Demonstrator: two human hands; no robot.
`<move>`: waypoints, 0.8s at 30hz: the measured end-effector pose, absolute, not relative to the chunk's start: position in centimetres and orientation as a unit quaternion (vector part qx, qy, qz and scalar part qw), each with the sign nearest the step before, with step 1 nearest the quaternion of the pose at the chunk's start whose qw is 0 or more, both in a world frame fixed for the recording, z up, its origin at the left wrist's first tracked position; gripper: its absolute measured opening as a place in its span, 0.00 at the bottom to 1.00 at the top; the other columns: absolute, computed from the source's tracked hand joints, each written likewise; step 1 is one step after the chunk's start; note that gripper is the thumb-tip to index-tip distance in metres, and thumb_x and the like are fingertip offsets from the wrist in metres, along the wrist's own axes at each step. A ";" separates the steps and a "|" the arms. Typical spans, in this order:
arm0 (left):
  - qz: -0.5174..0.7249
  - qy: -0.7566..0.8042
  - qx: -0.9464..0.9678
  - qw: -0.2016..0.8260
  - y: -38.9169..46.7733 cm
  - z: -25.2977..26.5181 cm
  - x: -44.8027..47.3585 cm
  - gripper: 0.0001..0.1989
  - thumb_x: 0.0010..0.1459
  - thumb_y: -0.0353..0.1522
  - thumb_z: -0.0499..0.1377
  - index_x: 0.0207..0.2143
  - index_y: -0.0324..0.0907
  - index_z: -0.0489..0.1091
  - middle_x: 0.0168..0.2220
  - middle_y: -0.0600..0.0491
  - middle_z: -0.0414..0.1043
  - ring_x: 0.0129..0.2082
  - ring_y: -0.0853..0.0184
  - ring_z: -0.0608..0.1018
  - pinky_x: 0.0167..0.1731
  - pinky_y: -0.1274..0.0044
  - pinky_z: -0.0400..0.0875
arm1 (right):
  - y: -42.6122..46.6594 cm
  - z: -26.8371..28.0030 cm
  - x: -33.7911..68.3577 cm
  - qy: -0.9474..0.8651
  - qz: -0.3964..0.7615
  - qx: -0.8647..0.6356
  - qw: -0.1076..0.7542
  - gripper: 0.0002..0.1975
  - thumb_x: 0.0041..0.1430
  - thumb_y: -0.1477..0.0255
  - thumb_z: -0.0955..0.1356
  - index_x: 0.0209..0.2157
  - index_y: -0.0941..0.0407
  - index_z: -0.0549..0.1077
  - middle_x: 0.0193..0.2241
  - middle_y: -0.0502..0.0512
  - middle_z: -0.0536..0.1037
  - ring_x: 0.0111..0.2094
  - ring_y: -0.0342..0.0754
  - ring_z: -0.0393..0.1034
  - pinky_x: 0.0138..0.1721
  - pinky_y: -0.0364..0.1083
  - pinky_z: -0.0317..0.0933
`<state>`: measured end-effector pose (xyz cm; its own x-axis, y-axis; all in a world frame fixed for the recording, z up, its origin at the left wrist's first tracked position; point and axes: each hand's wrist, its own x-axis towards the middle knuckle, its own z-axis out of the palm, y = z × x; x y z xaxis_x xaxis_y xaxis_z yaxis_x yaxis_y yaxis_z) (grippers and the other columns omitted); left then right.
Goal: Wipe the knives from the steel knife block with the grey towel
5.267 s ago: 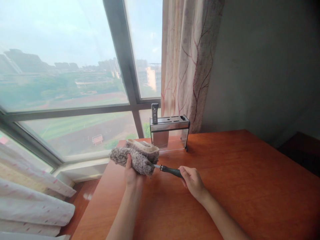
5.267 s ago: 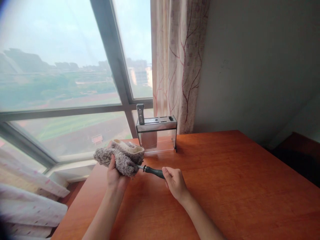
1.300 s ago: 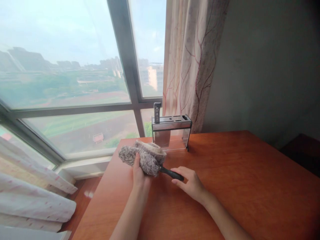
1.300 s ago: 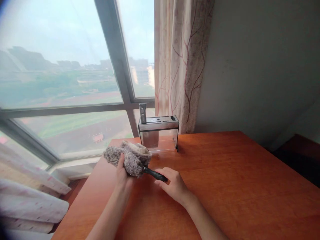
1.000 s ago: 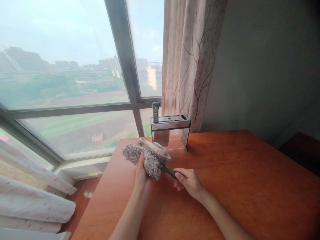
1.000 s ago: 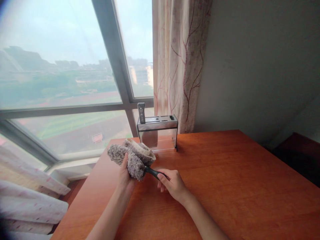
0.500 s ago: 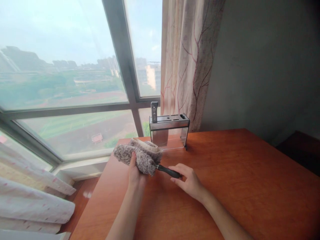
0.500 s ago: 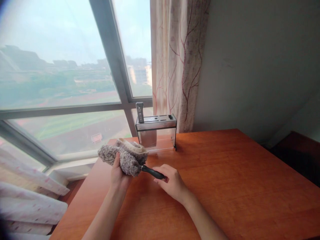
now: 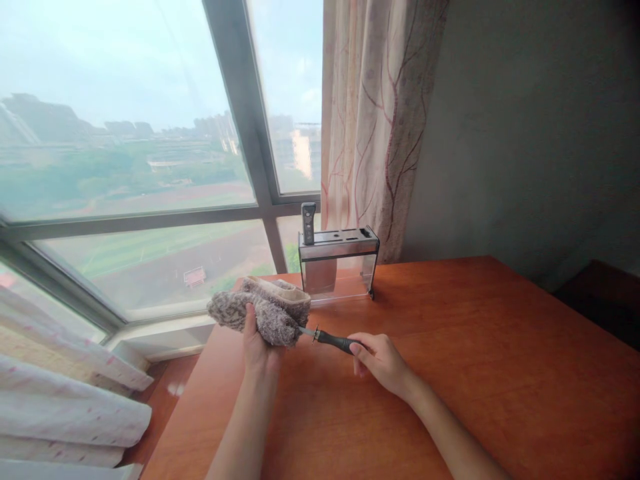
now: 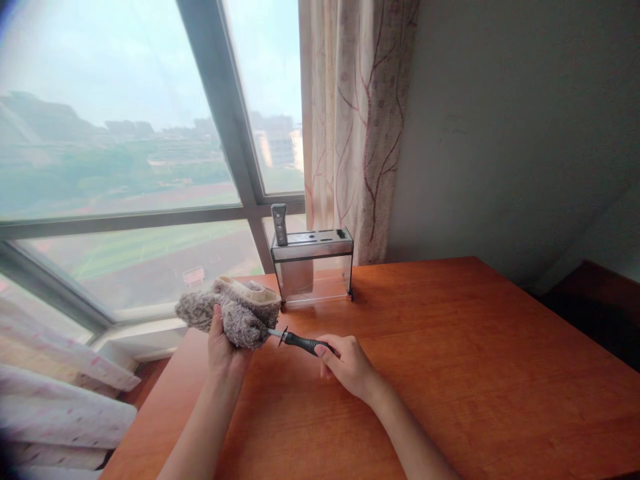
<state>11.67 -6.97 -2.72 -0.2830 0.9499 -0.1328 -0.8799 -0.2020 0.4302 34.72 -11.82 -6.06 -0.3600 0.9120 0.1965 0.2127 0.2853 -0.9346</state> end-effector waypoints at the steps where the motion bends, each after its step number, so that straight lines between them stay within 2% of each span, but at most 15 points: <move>1: 0.772 0.214 0.084 0.593 -7.0 -2.7 11.7 0.19 0.60 0.37 0.55 0.52 0.41 0.68 0.47 0.47 0.75 0.49 0.59 0.74 0.53 0.65 0.67 | -11.8 -6.2 34.7 -0.693 0.453 -0.404 0.390 0.21 0.63 0.57 0.60 0.39 0.58 0.75 0.16 0.49 0.73 0.18 0.43 0.68 0.22 0.40 0.59; 9: 0.779 0.189 0.061 0.594 -7.4 -3.0 12.4 0.21 0.60 0.40 0.55 0.54 0.46 0.66 0.46 0.49 0.75 0.49 0.59 0.75 0.50 0.67 0.69 | -12.2 -6.6 33.7 -0.670 0.507 -0.392 0.376 0.20 0.60 0.56 0.63 0.37 0.59 0.75 0.17 0.48 0.71 0.17 0.41 0.65 0.21 0.39 0.60; 12: 0.752 0.191 0.053 0.628 -7.7 -3.3 13.6 0.21 0.59 0.41 0.55 0.54 0.46 0.66 0.45 0.48 0.76 0.46 0.58 0.76 0.48 0.66 0.71 | -12.3 -7.0 33.2 -0.661 0.524 -0.384 0.376 0.21 0.59 0.55 0.63 0.39 0.59 0.74 0.17 0.48 0.71 0.17 0.41 0.65 0.21 0.39 0.61; 18: 0.708 0.238 0.060 0.662 -8.6 -3.2 15.6 0.17 0.60 0.36 0.55 0.50 0.41 0.69 0.38 0.50 0.78 0.35 0.65 0.79 0.42 0.72 0.74 | -12.0 -7.4 33.2 -0.648 0.497 -0.402 0.414 0.22 0.59 0.55 0.63 0.41 0.59 0.73 0.19 0.50 0.73 0.19 0.43 0.68 0.23 0.41 0.64; 24: 0.693 0.263 0.062 0.668 -9.0 -2.6 16.1 0.12 0.59 0.31 0.56 0.45 0.39 0.71 0.34 0.51 0.78 0.35 0.65 0.80 0.40 0.74 0.75 | -12.1 -6.9 33.4 -0.659 0.475 -0.403 0.423 0.18 0.60 0.59 0.63 0.41 0.58 0.73 0.23 0.51 0.75 0.22 0.44 0.70 0.27 0.42 0.64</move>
